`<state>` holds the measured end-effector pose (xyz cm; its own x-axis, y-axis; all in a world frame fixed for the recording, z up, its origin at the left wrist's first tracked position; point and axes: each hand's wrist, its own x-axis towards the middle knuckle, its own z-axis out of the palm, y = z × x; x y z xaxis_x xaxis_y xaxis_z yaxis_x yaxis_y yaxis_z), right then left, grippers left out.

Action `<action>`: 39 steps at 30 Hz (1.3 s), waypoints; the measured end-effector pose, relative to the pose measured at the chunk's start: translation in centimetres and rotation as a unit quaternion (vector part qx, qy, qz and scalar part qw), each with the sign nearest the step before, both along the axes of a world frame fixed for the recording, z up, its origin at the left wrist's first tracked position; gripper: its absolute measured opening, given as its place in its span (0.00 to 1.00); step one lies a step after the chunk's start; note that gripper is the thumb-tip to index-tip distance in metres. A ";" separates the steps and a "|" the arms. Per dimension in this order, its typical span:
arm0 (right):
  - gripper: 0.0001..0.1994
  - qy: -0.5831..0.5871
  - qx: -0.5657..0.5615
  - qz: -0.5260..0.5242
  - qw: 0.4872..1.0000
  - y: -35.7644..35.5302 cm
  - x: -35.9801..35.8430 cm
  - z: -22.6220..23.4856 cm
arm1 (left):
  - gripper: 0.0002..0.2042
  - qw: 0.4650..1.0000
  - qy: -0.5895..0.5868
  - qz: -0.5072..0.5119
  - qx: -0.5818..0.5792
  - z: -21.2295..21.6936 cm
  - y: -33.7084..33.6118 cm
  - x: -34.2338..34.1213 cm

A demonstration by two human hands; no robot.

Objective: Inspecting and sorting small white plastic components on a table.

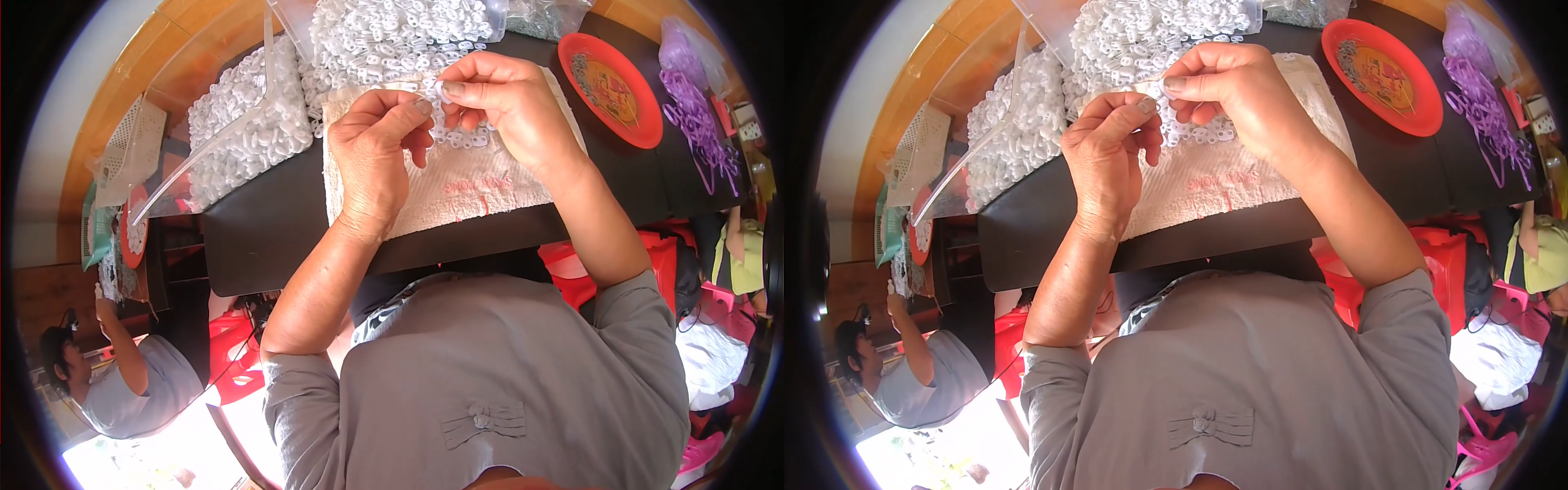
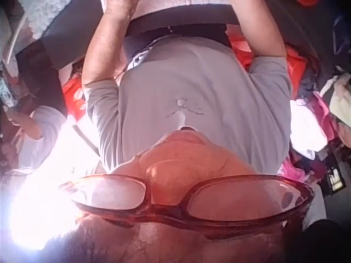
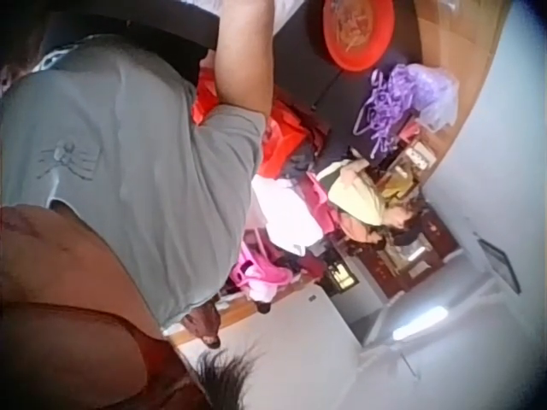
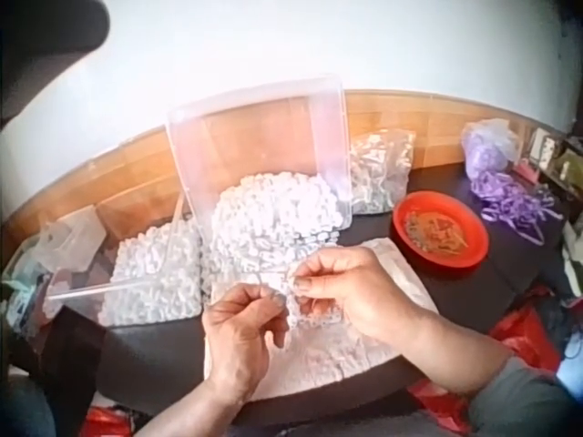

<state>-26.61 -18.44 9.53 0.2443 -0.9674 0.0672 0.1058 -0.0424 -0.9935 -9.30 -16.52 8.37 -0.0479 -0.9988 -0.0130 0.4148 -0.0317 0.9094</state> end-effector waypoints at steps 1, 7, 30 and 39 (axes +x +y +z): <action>0.08 0.007 -0.016 -0.006 1.000 0.0 0.1 0.0 | 0.04 1.000 -0.002 0.001 0.000 0.1 0.0 0.0; 0.07 0.039 -0.049 -0.027 0.998 0.4 0.6 0.1 | 0.04 1.000 -0.004 0.007 -0.011 -0.1 0.1 0.0; 0.06 0.053 -0.047 -0.008 0.997 0.3 0.2 0.1 | 0.05 0.999 -0.014 -0.044 -0.023 -0.4 -0.2 0.1; 0.05 0.050 -0.048 0.013 0.998 0.4 0.8 -0.6 | 0.03 1.000 -0.007 -0.018 -0.021 -1.0 -0.3 0.3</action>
<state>-25.80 -18.07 8.91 0.2797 -0.9509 0.1325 0.0093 -0.1353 -0.9908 -9.05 -16.79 7.39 -0.0840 -0.9960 0.0288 0.4006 -0.0073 0.9162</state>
